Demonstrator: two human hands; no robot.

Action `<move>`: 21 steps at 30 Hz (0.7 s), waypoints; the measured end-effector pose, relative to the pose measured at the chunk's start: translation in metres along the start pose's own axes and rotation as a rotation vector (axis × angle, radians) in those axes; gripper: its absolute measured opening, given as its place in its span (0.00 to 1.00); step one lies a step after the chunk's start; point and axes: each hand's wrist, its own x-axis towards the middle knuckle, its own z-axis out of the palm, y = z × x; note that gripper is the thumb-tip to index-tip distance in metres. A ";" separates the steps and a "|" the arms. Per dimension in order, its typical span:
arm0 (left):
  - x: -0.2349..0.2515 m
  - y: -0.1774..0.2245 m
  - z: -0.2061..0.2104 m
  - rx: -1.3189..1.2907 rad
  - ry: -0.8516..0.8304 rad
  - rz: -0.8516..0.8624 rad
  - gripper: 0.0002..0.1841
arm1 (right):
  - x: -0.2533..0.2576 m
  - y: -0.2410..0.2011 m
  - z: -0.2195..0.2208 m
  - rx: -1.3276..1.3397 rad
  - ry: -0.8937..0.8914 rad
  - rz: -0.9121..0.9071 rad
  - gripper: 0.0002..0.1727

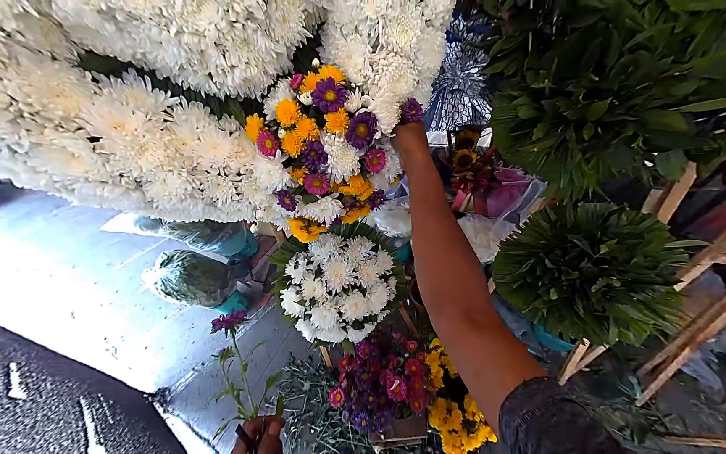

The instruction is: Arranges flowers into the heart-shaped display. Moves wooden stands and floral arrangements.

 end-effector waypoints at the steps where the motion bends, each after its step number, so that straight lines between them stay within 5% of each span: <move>1: 0.000 0.001 0.001 0.000 0.005 -0.002 0.07 | 0.001 0.000 0.001 -0.016 -0.009 -0.010 0.20; 4: -0.001 0.004 0.001 0.041 0.025 0.019 0.06 | 0.000 0.001 -0.002 -0.019 -0.025 -0.038 0.22; 11: 0.000 0.011 -0.003 0.079 0.183 0.009 0.37 | 0.000 0.007 -0.001 -0.029 -0.027 -0.086 0.22; 13: 0.000 0.014 -0.005 0.095 0.199 0.043 0.32 | -0.021 0.003 -0.018 -0.108 0.013 -0.063 0.21; 17: 0.004 0.031 0.001 0.045 0.207 0.097 0.20 | -0.130 0.024 -0.039 0.024 0.112 -0.322 0.26; 21: 0.013 0.040 0.004 -0.066 0.225 0.202 0.16 | -0.249 0.053 0.001 0.242 -0.345 -0.179 0.17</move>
